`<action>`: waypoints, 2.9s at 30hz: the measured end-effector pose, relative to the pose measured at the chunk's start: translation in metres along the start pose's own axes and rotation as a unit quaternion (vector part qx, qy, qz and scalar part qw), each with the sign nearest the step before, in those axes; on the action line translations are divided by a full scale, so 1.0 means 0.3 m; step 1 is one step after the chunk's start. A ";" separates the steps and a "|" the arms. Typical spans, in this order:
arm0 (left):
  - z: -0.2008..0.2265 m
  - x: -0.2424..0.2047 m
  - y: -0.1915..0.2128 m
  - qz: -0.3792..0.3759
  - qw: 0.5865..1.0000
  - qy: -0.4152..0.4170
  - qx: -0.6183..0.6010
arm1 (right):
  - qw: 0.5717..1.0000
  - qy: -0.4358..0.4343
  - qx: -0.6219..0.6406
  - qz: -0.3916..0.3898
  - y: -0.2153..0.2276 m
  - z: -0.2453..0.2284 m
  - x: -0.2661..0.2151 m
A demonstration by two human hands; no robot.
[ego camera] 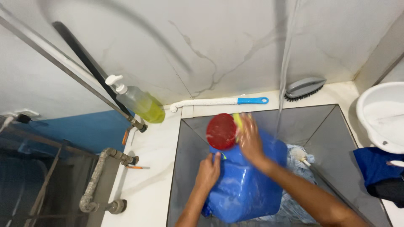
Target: The person cleans several large plastic jerrycans at a sink. They use scissors to cut plastic seals, scrub the containers with a sponge, rinse them under running water, and place them on the floor. The process is repeated for multiple blue and green containers.
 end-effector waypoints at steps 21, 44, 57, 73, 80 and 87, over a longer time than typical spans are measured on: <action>-0.075 0.280 -0.152 -0.031 0.997 0.011 0.072 | 0.908 -0.390 0.061 -0.141 0.187 0.182 -0.319; 0.253 0.032 0.056 -0.121 0.988 -0.035 -0.091 | 0.982 -0.182 -0.041 -0.028 0.257 -0.084 0.115; 0.146 0.083 0.018 -0.074 0.996 -0.030 -0.036 | 0.941 -0.328 0.072 -0.035 0.148 0.561 -0.068; -0.055 0.163 -0.049 -0.003 0.986 0.136 -0.092 | 0.945 -0.257 -0.188 -0.070 0.019 0.526 -0.202; -0.153 0.237 -0.105 0.054 0.998 0.026 -0.019 | 0.997 -0.069 -0.031 0.031 0.081 0.157 -0.631; 0.108 0.213 -0.178 0.050 0.983 -0.155 0.088 | 0.864 0.080 -0.275 -0.414 0.158 -0.249 0.054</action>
Point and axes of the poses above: each hand's wrist, its own x-axis towards the middle knuckle, its own y-axis out of the back of the hand, z = x × y, the point moved 1 cm from there along x, towards the middle knuckle, and after that the axes turned 8 degrees about -y, right-handed, at the moved point
